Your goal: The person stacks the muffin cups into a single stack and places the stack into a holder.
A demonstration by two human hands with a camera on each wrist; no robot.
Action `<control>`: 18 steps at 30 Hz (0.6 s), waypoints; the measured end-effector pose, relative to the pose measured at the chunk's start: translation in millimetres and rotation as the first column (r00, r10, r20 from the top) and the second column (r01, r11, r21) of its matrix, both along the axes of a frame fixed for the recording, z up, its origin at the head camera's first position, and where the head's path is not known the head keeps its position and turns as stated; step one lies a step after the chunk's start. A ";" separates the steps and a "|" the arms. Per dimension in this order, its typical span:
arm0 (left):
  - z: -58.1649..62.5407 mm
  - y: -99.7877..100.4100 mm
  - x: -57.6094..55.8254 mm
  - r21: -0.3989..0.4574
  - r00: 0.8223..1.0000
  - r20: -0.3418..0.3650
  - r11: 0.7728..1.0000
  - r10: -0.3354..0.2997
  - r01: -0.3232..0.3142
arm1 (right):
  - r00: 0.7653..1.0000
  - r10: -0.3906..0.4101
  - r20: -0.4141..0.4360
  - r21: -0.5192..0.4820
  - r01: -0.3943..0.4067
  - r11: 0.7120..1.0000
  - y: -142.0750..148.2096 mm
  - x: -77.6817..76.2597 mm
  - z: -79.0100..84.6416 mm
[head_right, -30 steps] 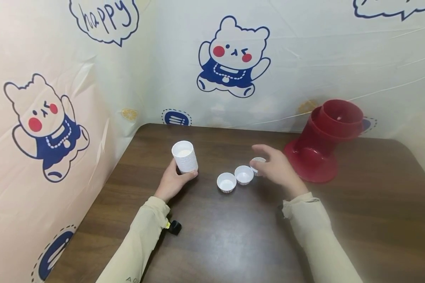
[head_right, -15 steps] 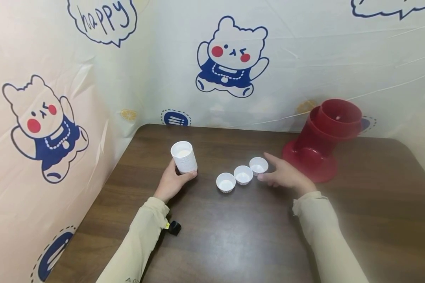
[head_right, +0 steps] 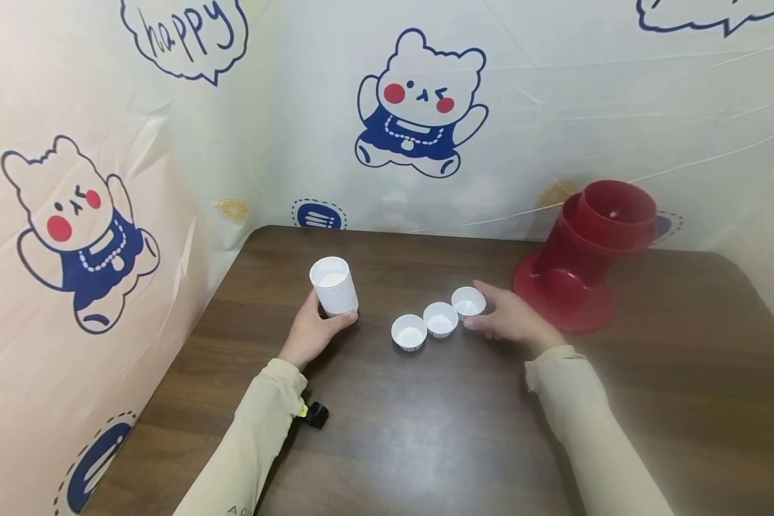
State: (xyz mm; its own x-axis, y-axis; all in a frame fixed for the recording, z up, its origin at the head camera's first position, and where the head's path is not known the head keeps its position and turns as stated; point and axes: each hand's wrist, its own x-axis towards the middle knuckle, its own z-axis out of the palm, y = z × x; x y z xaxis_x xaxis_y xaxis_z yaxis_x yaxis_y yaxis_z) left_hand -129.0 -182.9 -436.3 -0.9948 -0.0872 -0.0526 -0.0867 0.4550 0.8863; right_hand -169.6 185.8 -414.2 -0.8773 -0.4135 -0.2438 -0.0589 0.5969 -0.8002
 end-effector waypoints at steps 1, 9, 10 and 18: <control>0.0 0.1 0.0 0.000 1.000 0.002 1.000 0.001 -0.001 | 1.000 -0.002 -0.005 0.007 0.002 1.000 -0.7 0.2 0.1; 1.1 0.4 0.7 -0.003 1.000 0.006 1.000 0.002 -0.002 | 0.998 -0.044 -0.045 0.000 0.044 0.999 -6.3 1.2 0.2; 1.7 0.5 1.0 -0.004 1.000 0.006 1.000 0.002 -0.002 | 0.998 -0.049 -0.049 -0.003 0.049 0.999 -6.7 1.1 0.1; -0.2 -0.1 0.2 -0.006 1.000 0.007 1.000 0.001 -0.001 | 0.992 -0.113 -0.059 -0.065 0.109 0.992 -7.5 3.2 7.1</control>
